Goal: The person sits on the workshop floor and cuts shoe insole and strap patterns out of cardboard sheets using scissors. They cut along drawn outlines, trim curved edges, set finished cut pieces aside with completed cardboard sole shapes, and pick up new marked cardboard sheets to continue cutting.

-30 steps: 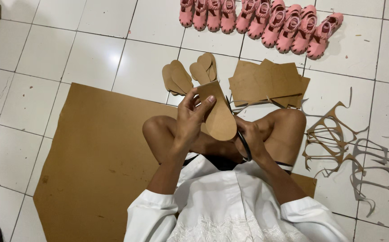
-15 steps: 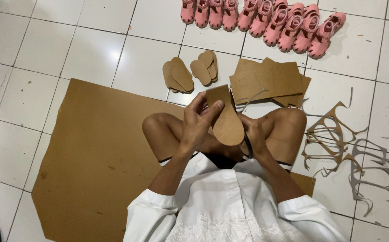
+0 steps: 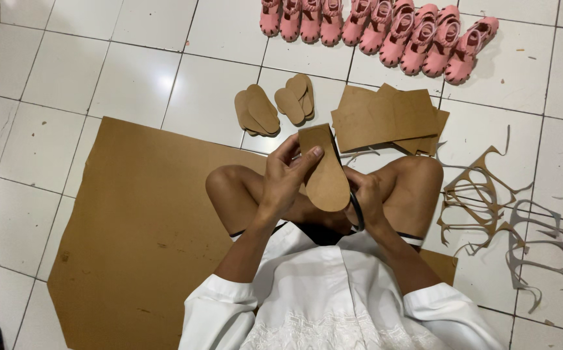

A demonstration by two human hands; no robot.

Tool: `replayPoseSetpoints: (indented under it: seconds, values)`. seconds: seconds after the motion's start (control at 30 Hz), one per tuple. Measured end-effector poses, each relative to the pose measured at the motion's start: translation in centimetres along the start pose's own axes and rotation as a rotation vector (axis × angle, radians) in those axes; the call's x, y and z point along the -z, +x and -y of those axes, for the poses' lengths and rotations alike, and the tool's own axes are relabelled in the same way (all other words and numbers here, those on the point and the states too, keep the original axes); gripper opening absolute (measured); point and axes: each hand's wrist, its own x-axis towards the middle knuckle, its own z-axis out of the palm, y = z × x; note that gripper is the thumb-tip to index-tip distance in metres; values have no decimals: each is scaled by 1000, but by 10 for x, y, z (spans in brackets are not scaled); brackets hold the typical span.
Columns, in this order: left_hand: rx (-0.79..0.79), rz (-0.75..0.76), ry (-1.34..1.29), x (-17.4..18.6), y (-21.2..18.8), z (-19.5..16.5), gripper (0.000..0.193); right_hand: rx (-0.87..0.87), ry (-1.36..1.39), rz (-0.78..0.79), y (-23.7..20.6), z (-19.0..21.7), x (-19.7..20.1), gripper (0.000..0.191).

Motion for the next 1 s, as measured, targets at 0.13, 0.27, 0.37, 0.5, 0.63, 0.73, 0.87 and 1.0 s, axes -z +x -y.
replayPoseSetpoints:
  seconds: [0.13, 0.27, 0.37, 0.5, 0.63, 0.73, 0.87, 1.0]
  values:
    - [-5, 39, 48, -2, -1, 3, 44, 20, 131, 24, 3, 5, 2, 26]
    - [16, 65, 10, -1, -3, 5, 42, 20, 180, -2, 3, 5, 1, 29]
    - [39, 67, -11, 0, -2, 5, 43, -31, 87, -9, 1, 1, 0, 24]
    - [37, 71, -17, -1, 0, 2, 45, -22, -23, -11, -1, -1, 1, 21]
    - [60, 92, 24, -1, -4, -4, 43, 24, 118, 2, 1, 1, 3, 24]
    - [76, 104, 35, -1, -6, -8, 42, -4, 156, 19, 3, 4, 5, 23]
    - [50, 150, 17, 1, -6, -9, 39, 15, 114, -10, 2, 7, 6, 19]
    - [115, 132, 7, 1, -4, -9, 41, 16, 118, -4, 1, 8, 8, 21]
